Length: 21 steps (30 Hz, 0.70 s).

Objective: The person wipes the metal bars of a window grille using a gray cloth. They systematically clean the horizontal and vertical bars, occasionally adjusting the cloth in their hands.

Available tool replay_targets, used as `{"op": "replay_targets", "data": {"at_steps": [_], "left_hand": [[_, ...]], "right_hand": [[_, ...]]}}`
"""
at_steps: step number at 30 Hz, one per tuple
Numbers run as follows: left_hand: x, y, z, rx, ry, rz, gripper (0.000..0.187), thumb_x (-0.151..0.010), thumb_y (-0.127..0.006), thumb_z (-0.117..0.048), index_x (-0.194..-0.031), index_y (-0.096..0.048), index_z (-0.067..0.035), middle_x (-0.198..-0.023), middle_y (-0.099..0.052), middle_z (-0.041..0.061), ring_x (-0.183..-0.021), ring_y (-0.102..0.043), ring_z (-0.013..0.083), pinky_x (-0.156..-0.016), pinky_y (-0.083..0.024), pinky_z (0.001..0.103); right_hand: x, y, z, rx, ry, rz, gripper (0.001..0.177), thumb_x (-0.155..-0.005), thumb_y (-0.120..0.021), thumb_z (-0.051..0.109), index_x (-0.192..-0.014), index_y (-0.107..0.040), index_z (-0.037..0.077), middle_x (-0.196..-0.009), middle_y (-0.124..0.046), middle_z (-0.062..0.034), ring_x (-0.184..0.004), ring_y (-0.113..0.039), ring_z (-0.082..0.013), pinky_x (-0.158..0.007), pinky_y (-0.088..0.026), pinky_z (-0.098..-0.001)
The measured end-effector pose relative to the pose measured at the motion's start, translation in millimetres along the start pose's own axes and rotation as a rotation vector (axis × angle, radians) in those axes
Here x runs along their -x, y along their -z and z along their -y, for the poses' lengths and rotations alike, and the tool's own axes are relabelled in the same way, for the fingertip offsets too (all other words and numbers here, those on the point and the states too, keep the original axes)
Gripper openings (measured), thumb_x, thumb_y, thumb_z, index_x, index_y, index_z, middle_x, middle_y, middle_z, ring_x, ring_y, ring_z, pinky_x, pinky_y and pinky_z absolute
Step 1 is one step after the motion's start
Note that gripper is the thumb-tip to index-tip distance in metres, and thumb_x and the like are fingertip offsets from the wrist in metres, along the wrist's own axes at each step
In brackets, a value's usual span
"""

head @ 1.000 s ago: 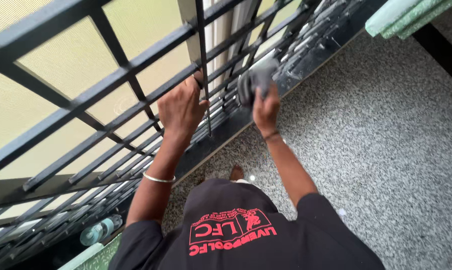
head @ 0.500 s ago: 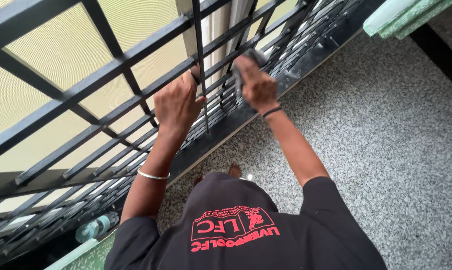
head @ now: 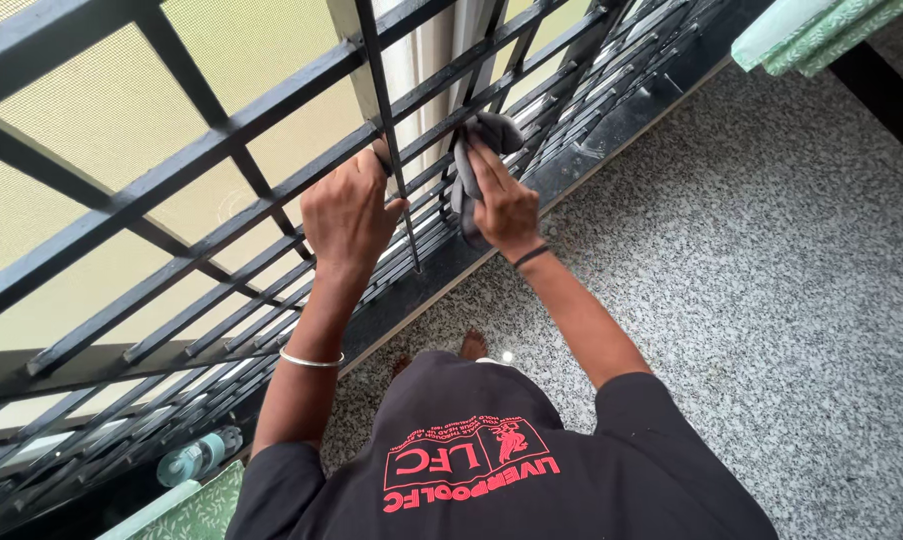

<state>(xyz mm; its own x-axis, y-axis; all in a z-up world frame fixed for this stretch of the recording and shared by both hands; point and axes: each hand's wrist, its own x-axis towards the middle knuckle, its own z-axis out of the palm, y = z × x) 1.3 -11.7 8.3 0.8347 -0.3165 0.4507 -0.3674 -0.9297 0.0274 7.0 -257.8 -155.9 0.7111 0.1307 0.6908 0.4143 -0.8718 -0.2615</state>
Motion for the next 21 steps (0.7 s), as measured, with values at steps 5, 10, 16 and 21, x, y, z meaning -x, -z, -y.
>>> {"op": "replay_targets", "data": {"at_steps": [5, 10, 16, 21], "left_hand": [[-2.8, 1.8, -1.3, -0.044, 0.004, 0.029, 0.056, -0.063, -0.097, -0.046, -0.076, -0.054, -0.013, -0.056, -0.051, -0.002, -0.044, -0.046, 0.0112, -0.040, -0.033, 0.031], [-5.1, -1.8, -2.7, -0.052, 0.006, -0.004, 0.058, -0.059, -0.096, -0.048, -0.079, -0.055, -0.012, -0.055, -0.048, -0.002, -0.045, -0.043, 0.0115, -0.039, -0.031, 0.031], [-2.9, -13.3, -2.6, -0.029, -0.002, 0.026, 0.058, -0.065, -0.095, -0.053, -0.078, -0.055, -0.013, -0.051, -0.044, -0.004, -0.043, -0.038, 0.0107, -0.037, -0.025, 0.031], [-2.9, -12.8, -2.6, -0.072, -0.016, -0.019, 0.057, -0.064, -0.093, -0.053, -0.079, -0.054, -0.014, -0.052, -0.043, -0.004, -0.043, -0.035, 0.0096, -0.037, -0.023, 0.029]], "right_hand": [[-4.5, 21.4, -84.8, 0.252, -0.243, 0.123, 0.048, -0.107, -0.054, 0.011, -0.155, -0.047, 0.014, -0.120, -0.060, -0.0044, -0.076, -0.072, -0.0214, -0.066, -0.062, -0.0314], [-18.1, 22.6, -91.1, 0.138, -0.075, 0.013, 0.060, -0.102, -0.051, -0.002, -0.160, -0.039, 0.010, -0.157, -0.051, -0.0145, -0.073, -0.069, -0.0198, -0.063, -0.060, -0.0268], [-44.1, 26.5, -132.5, 0.122, -0.181, 0.181, 0.050, -0.108, -0.052, -0.001, -0.154, -0.041, 0.015, -0.160, -0.050, -0.0079, -0.058, -0.065, -0.0207, -0.048, -0.054, -0.0289], [-42.3, 4.5, -136.6, 0.045, -0.320, 0.043, 0.065, -0.098, -0.041, -0.006, -0.157, -0.040, 0.021, -0.163, -0.043, -0.0031, -0.098, -0.077, -0.0252, -0.075, -0.062, -0.0261]]}}
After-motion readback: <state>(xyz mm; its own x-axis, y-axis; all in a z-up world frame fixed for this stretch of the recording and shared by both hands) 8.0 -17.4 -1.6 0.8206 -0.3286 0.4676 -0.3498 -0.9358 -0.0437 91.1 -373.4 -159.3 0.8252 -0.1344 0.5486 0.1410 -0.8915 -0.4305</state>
